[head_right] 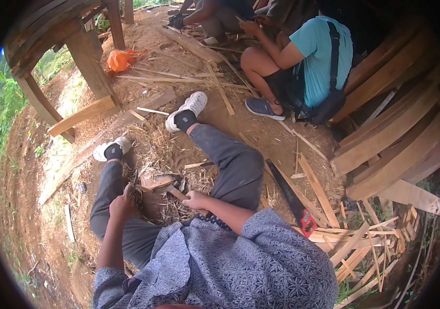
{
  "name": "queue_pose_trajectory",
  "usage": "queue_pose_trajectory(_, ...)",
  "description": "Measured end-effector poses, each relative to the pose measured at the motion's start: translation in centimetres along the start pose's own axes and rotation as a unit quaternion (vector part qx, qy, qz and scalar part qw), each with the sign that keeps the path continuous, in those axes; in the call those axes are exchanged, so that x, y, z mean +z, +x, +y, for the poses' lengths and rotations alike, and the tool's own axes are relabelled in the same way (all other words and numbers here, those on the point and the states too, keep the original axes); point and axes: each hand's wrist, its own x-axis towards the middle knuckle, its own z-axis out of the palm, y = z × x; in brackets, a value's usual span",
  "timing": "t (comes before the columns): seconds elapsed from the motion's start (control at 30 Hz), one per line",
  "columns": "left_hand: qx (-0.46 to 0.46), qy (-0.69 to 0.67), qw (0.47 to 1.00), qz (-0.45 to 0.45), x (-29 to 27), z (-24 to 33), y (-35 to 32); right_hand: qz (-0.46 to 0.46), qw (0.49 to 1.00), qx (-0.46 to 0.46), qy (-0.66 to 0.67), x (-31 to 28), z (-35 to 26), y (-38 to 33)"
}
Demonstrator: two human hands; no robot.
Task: The person sits on the ground and uses a small axe to split and shape a piece of wood. They repeatedly strike the wood to remove thin shavings and refine its form, working on a small section at a time.
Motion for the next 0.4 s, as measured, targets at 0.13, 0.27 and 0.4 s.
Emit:
queue_pose_trajectory(0.13, -0.001, 0.0, 1.0, 0.011, 0.5, 0.0, -0.6, 0.018, 0.999, 0.002, -0.042, 0.4, -0.5, 0.0)
queue_pose_trajectory(0.27, -0.001, 0.002, 1.0, 0.006, 0.4, 1.7, -1.8, 0.026, 0.999, -0.007, -0.032, 0.6, 0.2, -0.3)
queue_pose_trajectory(0.4, 0.015, 0.016, 1.0, 0.018, 2.8, 1.3, -1.9, 0.035, 0.999, -0.013, -0.04, 1.4, 0.8, 0.3)
